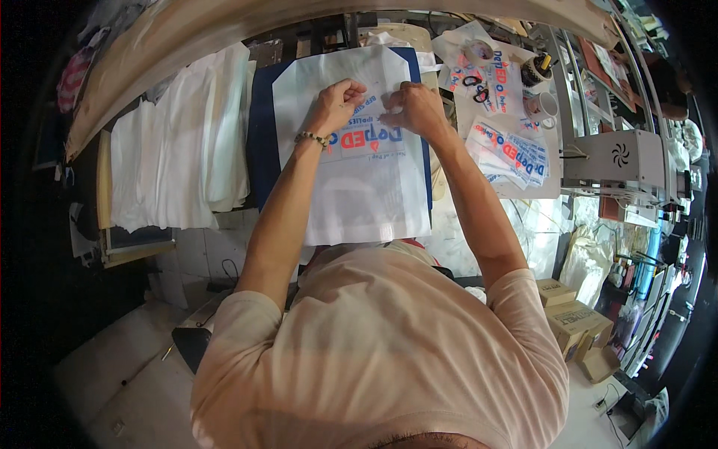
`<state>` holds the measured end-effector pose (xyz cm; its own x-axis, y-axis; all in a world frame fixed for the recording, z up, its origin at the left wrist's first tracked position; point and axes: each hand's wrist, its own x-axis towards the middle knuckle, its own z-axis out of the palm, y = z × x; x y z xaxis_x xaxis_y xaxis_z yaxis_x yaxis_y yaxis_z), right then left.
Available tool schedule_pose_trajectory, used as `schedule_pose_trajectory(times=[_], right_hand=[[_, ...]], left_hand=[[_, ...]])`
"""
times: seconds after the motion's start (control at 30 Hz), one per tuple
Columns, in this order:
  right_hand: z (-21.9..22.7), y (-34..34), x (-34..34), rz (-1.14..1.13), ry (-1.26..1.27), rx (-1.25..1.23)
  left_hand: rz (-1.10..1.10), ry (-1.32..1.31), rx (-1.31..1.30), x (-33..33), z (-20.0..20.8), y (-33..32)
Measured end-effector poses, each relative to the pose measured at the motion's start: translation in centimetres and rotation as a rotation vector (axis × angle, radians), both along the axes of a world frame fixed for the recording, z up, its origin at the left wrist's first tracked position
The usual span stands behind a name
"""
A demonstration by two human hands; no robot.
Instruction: The person prepares graphics for printing by cutting out designs from a large sheet with scissors, then places the cutouts onto white tote bags and uses a heat press machine to transfer the designs. They repeat this process for multiple bags, smoothing the graphics by hand before pressing and stacking the finished items.
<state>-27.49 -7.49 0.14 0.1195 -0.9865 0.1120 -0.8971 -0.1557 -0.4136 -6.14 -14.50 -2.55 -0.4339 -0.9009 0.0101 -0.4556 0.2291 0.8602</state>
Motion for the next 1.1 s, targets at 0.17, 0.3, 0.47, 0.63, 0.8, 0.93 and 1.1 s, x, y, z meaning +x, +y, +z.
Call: schedule_pose_trajectory(times=[0.17,0.3,0.47,0.63,0.8,0.93,1.1], right_hand=[[-1.4,-0.8,-1.0,0.021,-0.096,0.013],[-0.3,-0.7,-0.6,0.011,-0.131,0.110],[-1.9,-1.2,-1.1,0.014,-0.127,-0.009],[-3.2,-1.8,-1.9,0.049,-0.393,0.090],[-2.6,-1.2,-1.2,0.140,-0.249,-0.127],[-3.2,-1.9,-1.7,-0.010,-0.443,0.079],[-4.4,-1.8,-2.5,-0.080,-0.729,-0.065]], left_hand=[[-0.007,-0.017,-0.020,-0.2,0.3,0.0],[0.005,-0.012,0.004,0.0,0.2,0.1],[-0.010,-0.024,-0.010,0.0,0.1,0.0],[-0.024,-0.021,-0.002,0.0,0.0,-0.2],[-0.025,-0.025,0.007,0.2,0.0,-0.3],[-0.026,-0.023,0.005,-0.1,0.4,0.0],[-0.023,-0.022,-0.001,-0.1,0.3,-0.1]])
